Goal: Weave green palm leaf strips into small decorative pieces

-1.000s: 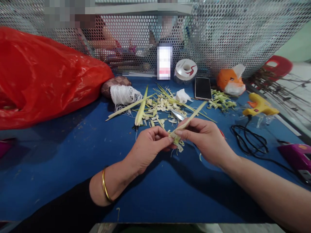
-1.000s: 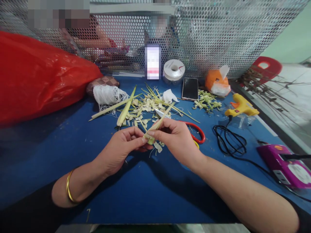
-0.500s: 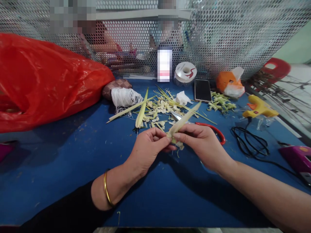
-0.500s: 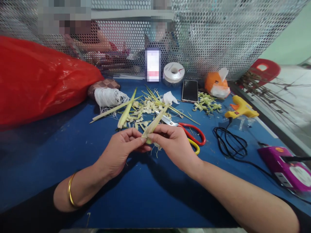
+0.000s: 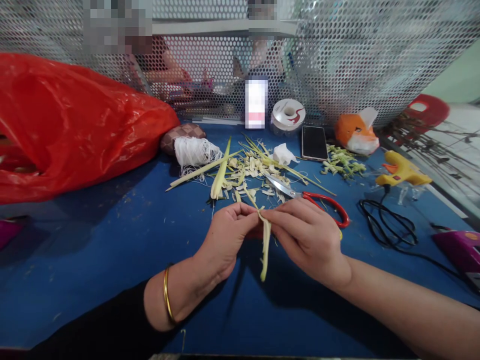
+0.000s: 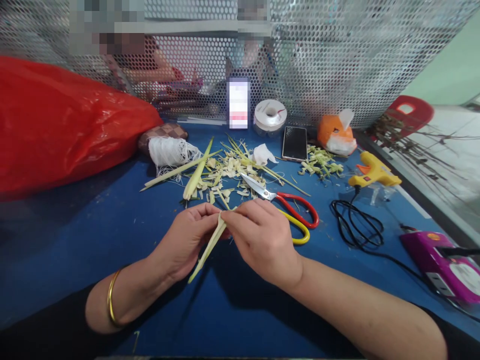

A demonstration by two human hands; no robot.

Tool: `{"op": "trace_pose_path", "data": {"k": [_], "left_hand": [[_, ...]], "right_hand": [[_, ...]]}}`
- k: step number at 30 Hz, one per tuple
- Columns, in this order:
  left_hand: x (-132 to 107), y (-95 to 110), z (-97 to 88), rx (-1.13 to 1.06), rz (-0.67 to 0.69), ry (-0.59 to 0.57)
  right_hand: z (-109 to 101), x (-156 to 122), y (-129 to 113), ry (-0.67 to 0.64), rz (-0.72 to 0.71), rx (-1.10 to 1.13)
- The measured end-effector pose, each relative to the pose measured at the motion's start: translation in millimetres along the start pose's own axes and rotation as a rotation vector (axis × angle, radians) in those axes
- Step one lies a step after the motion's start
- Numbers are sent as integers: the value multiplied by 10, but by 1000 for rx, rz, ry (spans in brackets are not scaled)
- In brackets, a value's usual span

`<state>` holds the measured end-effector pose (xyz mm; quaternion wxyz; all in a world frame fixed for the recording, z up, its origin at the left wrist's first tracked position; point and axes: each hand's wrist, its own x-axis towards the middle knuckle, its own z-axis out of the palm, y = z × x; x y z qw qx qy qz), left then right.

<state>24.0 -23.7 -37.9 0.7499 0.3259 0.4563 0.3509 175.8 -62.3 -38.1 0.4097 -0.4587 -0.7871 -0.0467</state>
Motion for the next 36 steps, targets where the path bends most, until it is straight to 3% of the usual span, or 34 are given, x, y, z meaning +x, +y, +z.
{"op": "trace_pose_path", "data": {"k": [5,13,19,24,28,36], "left_hand": [[-17,1,-5,-107,-88,0],[-20,48,-35,-133,-175,-57],[-37,82,-63,-51,-66,-142],[-28,105,-47,76,73,-110],[-29,121,-18,141,118,-110],[-27,71,-7,51,16,-56]], "right_hand": [[10,-9,3,-52,-149,-181],[-14,-32,18,-71,-181,-186],[-65,34,40,-17,-6,7],[-77,58,71,-83,336,402],[-47,63,85,-79,526,578],[14,59,105,-22,590,612]]}}
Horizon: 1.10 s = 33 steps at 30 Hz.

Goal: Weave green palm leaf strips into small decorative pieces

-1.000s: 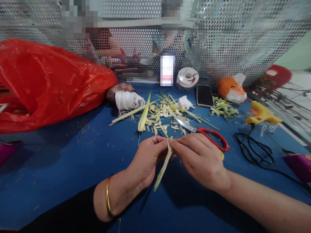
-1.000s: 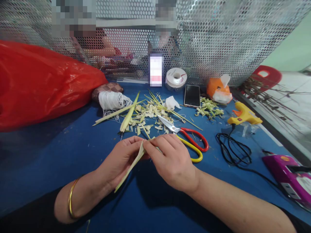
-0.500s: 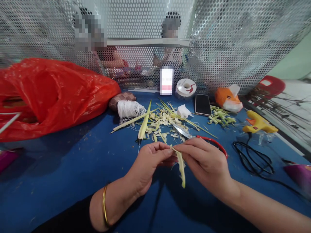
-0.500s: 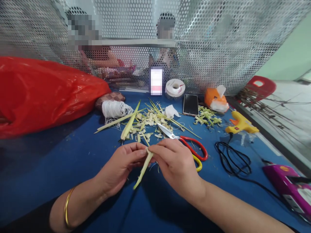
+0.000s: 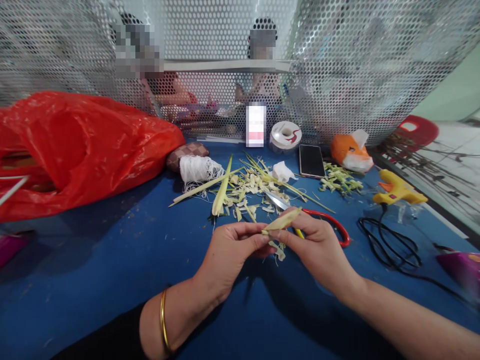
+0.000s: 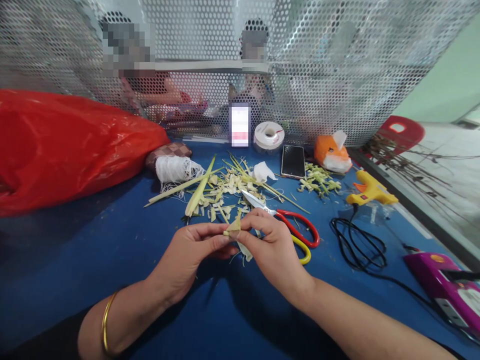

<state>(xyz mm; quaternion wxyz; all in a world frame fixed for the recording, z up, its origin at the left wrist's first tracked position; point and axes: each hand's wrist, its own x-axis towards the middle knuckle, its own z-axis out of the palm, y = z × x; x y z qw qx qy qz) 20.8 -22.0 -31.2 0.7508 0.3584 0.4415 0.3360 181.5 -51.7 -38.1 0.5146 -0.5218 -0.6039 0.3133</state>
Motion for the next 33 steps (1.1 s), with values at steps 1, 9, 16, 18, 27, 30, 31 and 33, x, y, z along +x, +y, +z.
{"op": "trace_pose_path", "data": {"k": [1,9,16,18,27,30,31,33], "left_hand": [[1,-3,-4,-14,-16,-7],[-14,10,-1,-11,-30,-55],[-17,-9,-2,44,0,-45],[-15,-11,-1,43,-2,-44],[23,-54,-18,-37,-74,25],[20,-45,-8,-96,-111,14],[16,-37,-5,-110,-118,4],[6,-21,-8,-117,-131,-17]], "right_hand": [[6,-1,1,8,-2,18],[17,-15,4,24,29,62],[-35,10,-23,-56,-22,-40],[-40,10,-19,-63,-64,-35],[-29,-50,-37,-17,-566,-606],[-28,-52,-58,-61,-715,-840],[-27,-54,-59,-77,-739,-881],[-27,-60,-56,-95,-750,-918]]}}
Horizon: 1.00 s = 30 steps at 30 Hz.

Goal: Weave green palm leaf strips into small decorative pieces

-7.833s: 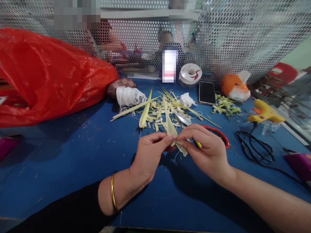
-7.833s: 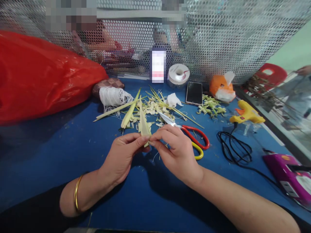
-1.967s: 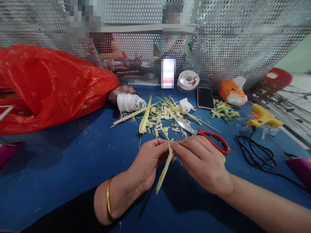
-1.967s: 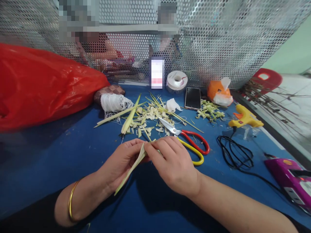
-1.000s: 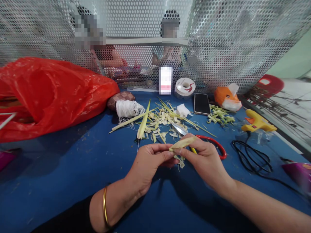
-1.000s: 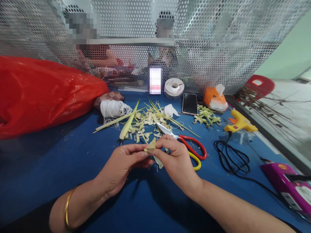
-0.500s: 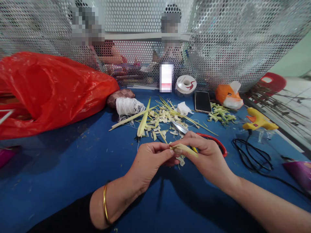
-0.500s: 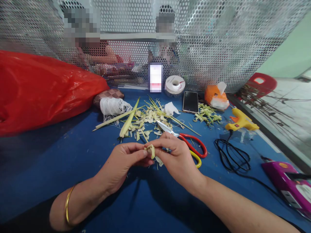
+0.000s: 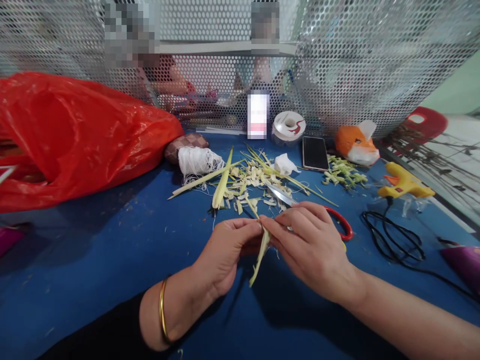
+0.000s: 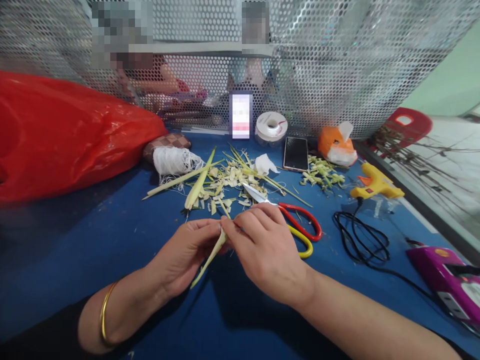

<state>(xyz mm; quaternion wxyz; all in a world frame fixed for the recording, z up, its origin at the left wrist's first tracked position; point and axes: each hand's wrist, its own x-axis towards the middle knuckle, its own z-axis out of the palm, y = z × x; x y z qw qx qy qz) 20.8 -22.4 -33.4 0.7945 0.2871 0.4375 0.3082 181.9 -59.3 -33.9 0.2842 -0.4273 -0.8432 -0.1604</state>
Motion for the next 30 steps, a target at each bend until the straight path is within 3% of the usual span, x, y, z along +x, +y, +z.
{"op": "trace_pose_path", "data": {"k": [10,15,21,30], "left_hand": [[-33,65,-57,119,57,-119],[-38,68,-43,155,86,-210],[-29,61,-26,168,46,-177],[-12,45,-69,161,19,-187]], "right_hand": [[-45,-18,26,93,123,52],[-42,-7,56,116,325,383],[-28,34,79,52,629,817],[32,24,59,104,717,959]]}}
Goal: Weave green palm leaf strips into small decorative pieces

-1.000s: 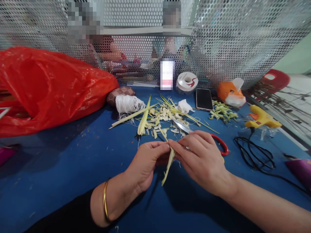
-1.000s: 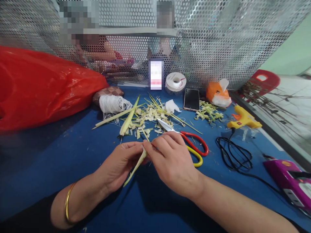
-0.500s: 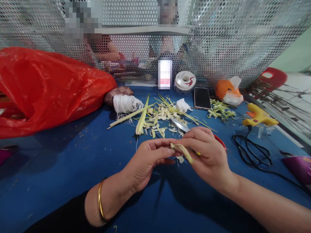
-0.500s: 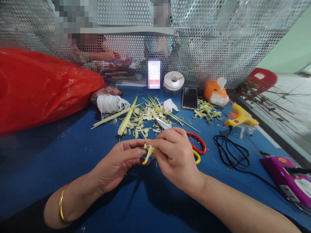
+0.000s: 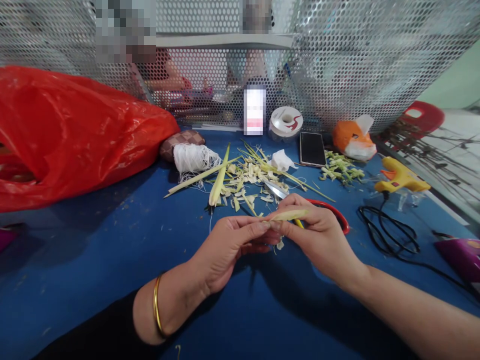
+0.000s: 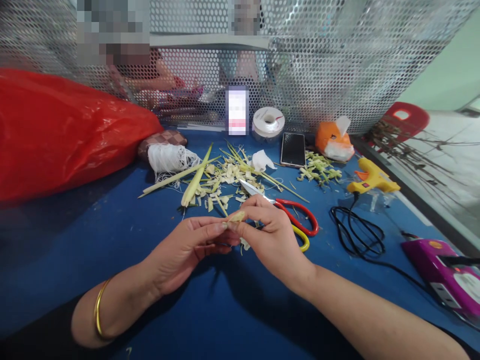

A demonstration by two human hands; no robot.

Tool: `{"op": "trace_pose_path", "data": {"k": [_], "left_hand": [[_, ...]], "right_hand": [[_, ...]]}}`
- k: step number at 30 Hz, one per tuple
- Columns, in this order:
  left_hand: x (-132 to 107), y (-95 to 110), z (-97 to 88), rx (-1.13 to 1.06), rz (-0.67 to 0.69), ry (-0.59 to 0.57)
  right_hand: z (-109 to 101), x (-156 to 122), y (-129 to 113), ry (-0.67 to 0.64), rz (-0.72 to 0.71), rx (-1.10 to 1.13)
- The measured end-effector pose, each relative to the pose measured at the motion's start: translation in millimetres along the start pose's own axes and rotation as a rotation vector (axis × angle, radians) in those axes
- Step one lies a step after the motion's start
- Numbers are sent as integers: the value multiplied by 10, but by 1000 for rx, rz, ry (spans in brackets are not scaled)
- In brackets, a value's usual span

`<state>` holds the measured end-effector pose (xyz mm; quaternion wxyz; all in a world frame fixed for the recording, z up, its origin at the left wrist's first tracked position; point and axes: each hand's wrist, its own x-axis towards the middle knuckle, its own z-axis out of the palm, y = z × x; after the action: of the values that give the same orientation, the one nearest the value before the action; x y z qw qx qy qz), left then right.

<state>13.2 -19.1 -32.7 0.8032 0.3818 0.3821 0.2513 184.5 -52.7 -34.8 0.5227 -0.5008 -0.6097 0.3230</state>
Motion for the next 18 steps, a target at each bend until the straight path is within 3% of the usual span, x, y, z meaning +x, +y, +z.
{"op": "trace_pose_path", "data": {"k": [10,18], "left_hand": [[-9,-12,24,129,73,24],[2,4,42,156,32,32]], "right_hand": [[16,3,-23,9,239,153],[32,-11,6,18,226,111]]}}
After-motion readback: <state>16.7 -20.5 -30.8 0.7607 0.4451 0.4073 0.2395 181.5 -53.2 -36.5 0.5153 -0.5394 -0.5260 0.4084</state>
